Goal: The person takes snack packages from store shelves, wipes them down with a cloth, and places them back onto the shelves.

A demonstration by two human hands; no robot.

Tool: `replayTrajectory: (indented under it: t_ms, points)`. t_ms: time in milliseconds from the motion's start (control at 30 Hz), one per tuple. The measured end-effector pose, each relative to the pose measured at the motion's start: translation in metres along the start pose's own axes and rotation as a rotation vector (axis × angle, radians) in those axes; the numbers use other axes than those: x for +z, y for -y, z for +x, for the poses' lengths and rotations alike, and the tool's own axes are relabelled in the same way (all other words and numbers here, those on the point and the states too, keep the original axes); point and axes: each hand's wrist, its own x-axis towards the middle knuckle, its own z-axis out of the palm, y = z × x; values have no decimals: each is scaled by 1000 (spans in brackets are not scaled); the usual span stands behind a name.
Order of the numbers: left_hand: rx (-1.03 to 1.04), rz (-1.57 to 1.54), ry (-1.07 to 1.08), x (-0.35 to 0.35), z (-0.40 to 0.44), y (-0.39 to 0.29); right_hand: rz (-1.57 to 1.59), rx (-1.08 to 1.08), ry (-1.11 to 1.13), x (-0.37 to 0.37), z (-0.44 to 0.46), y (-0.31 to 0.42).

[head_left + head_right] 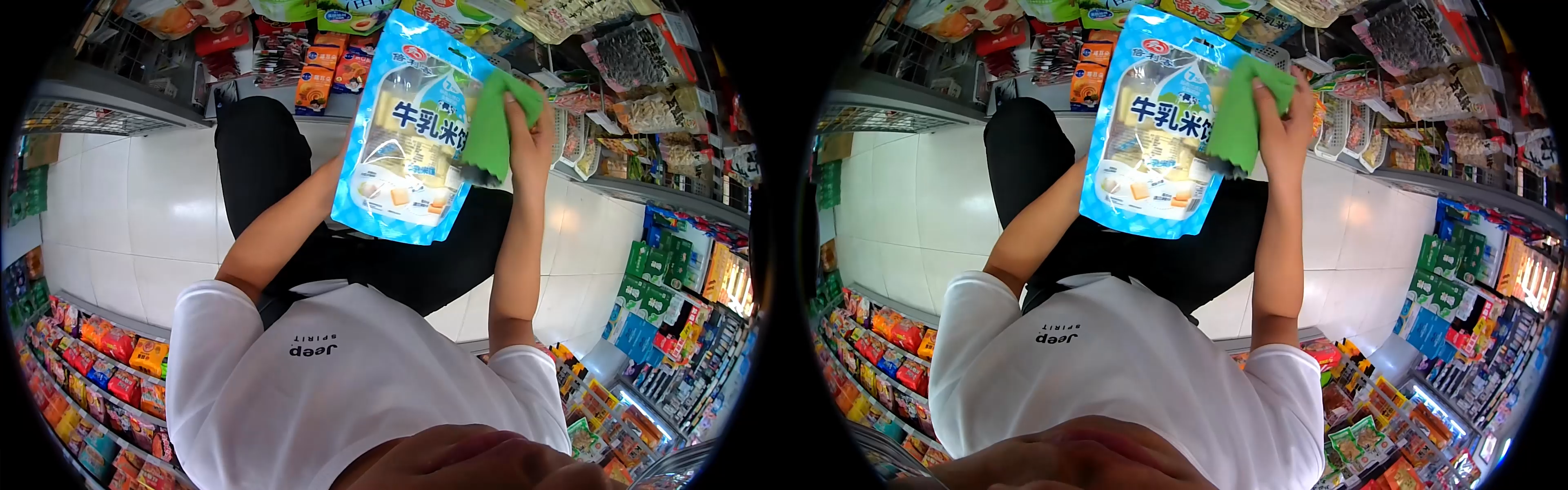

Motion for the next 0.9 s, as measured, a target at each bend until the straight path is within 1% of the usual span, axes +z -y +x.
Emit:
replayTrajectory:
  t_ms: [67,100,200,267,333,433,500,533,600,633,733,767,867,900]
  points:
    - [27,-12,4,-3,4,1,-289,-296,-134,-5,11,-1]
    - [40,-13,6,-3,6,1,-244,-346,-144,-1,15,4]
    - [63,-18,7,-5,11,2,-557,-640,9,23,4,28]
    - [70,-25,15,-6,15,3,-629,-656,194,49,-16,43]
    - [77,-32,23,-7,18,2,-635,-775,276,65,-25,50]
    - [117,-17,19,-6,19,-1,-562,-831,380,74,-26,56]
    - [152,99,-25,-3,17,1,-550,-876,400,73,-12,48]
    - [153,127,-32,-2,17,1,-586,-870,348,72,-2,46]
    - [94,68,8,1,17,3,-660,-858,243,72,21,42]
    - [69,40,28,2,17,3,-617,-803,190,75,30,35]
    - [-2,-41,79,14,11,-1,-534,-811,257,76,24,40]
    - [-14,79,-72,24,4,-2,-520,-786,336,76,15,50]
    - [-18,235,-127,36,-2,-3,-555,-837,271,74,27,40]
    - [-38,228,-85,26,1,-3,-555,-837,171,76,39,26]
